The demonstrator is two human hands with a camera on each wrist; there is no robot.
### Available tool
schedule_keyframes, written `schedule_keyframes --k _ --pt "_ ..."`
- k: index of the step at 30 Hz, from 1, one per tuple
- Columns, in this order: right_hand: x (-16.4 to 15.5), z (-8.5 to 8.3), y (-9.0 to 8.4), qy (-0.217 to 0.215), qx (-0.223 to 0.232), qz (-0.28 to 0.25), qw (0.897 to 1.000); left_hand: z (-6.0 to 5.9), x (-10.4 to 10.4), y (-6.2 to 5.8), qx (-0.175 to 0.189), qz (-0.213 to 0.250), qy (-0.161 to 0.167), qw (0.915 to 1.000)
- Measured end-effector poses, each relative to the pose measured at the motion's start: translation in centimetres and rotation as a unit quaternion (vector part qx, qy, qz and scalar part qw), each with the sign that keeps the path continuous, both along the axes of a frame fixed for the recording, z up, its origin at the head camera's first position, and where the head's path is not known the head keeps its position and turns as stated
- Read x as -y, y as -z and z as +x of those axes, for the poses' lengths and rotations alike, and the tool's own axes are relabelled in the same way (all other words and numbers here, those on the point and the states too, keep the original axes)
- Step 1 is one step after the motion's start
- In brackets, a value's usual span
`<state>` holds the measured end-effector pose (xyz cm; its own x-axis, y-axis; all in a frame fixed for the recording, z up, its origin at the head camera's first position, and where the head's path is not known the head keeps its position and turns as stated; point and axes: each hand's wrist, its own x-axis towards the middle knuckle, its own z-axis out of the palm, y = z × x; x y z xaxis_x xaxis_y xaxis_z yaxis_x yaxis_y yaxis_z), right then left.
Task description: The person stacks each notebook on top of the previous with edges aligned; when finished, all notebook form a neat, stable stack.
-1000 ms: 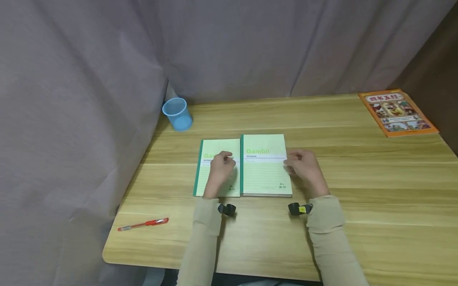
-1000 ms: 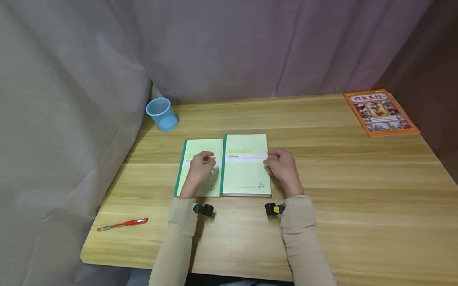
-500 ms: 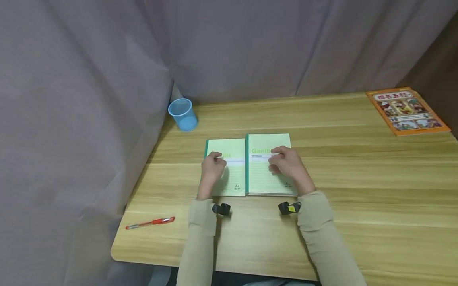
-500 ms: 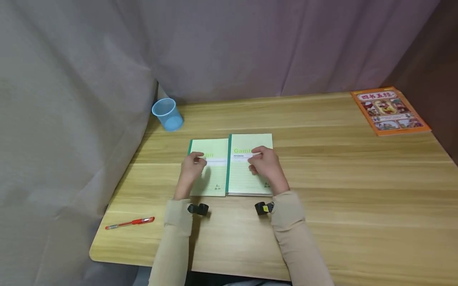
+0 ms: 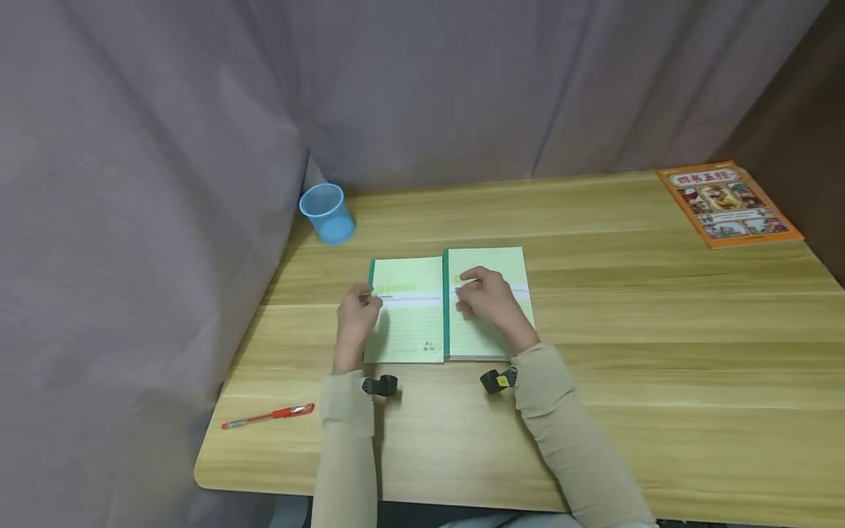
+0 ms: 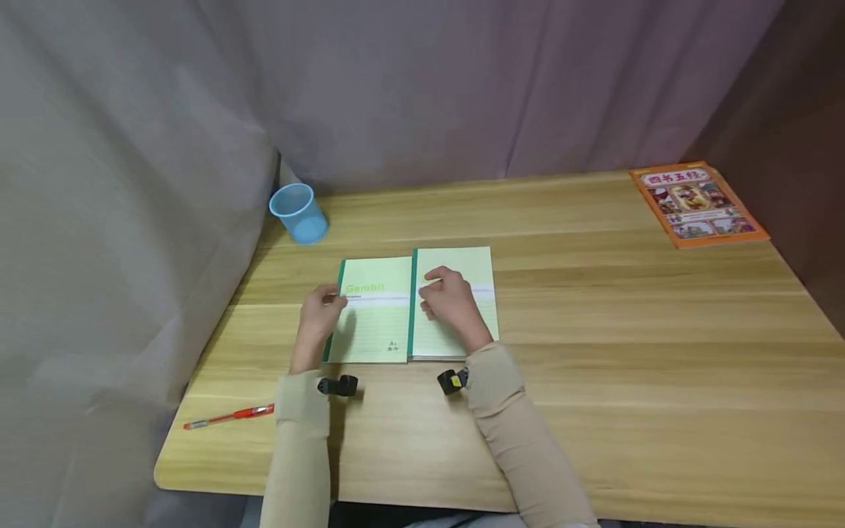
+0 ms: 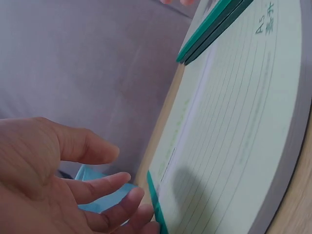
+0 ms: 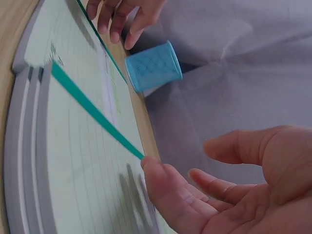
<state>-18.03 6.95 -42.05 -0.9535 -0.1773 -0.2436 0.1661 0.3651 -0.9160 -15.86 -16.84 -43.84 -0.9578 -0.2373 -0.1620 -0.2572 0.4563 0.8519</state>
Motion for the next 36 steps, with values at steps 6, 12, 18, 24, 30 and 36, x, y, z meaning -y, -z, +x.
schedule_keyframes --k 6,12,18,24,30,36 --pt "2.1 -0.1 0.3 -0.030 0.005 -0.012 0.999 0.5 1.3 -0.1 0.016 0.023 -0.033 0.9990" --pt "3.6 -0.1 0.1 -0.071 0.012 -0.001 0.997 0.6 1.9 0.2 0.037 0.029 -0.020 0.9987" --pt "4.1 0.4 0.1 -0.120 0.035 0.014 0.992 0.4 1.8 0.7 0.041 0.037 -0.022 0.9982" --pt "4.2 0.5 0.2 -0.129 0.049 -0.001 0.990 -0.3 1.4 0.8 0.025 0.009 -0.035 0.9990" --pt "3.9 0.3 0.3 -0.124 0.036 0.000 0.992 -0.8 1.0 1.0 0.028 -0.007 -0.037 0.9989" --pt "3.7 -0.1 0.6 -0.079 0.010 -0.018 0.997 -0.8 1.1 1.1 0.024 0.049 -0.054 0.9971"
